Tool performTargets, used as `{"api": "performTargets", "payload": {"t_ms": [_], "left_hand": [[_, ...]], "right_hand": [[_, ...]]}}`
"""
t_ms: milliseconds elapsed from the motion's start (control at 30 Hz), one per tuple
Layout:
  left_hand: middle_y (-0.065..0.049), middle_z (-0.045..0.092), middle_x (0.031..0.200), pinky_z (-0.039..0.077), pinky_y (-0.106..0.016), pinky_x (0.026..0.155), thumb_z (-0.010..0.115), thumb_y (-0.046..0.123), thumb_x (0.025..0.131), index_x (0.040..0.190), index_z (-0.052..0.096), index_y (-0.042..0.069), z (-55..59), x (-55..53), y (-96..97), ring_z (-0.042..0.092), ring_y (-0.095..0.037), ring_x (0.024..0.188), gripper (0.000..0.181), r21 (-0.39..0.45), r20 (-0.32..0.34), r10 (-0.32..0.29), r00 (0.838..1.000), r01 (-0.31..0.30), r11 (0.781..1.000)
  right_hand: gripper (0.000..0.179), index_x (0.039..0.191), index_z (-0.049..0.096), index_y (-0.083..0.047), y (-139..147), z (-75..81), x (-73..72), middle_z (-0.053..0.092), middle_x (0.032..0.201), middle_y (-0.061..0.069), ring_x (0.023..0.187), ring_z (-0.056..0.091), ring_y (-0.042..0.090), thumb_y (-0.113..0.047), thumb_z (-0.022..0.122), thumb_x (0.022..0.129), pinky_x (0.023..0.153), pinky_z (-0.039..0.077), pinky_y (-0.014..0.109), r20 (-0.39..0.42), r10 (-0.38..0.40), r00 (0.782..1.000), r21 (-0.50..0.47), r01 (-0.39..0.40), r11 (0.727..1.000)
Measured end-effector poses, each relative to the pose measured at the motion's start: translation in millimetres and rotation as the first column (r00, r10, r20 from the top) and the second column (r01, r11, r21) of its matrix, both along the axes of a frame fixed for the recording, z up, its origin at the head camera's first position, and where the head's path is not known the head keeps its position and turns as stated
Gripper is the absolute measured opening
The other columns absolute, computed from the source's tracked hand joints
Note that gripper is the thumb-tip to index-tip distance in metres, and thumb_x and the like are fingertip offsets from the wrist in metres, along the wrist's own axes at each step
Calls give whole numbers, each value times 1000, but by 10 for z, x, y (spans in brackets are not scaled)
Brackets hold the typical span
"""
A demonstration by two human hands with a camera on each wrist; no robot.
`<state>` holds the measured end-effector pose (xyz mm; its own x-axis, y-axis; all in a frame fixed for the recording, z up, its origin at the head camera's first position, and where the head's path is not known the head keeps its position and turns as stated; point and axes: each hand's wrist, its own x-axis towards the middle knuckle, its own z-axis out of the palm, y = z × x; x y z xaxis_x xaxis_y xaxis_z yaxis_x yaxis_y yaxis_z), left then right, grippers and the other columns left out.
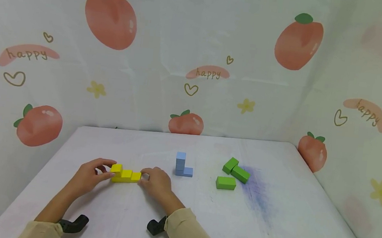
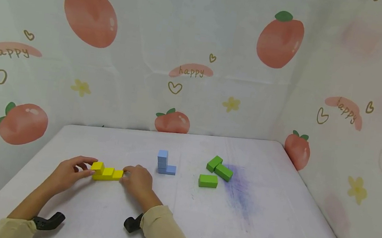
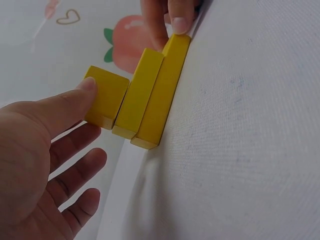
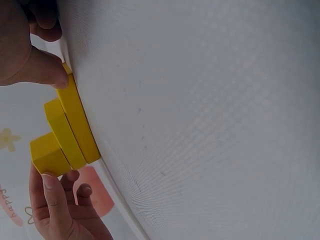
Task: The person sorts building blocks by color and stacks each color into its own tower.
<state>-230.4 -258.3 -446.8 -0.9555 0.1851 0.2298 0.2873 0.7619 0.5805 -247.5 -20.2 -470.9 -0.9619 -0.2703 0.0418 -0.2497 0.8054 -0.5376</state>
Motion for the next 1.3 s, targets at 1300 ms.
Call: {"api": "performTargets", "payload": {"t_ms": [1300], "left_hand": [[-2, 65, 112, 45, -37, 76, 79, 11, 81, 117, 67, 13, 257, 217, 377, 53, -15, 94, 38, 42, -280, -48, 959, 63, 997]], "right_hand": [[37, 126, 65, -13, 344, 62, 197, 63, 96, -7, 85, 54, 5, -17, 71, 90, 80, 47, 21, 39, 131, 991, -262, -116, 958]]}}
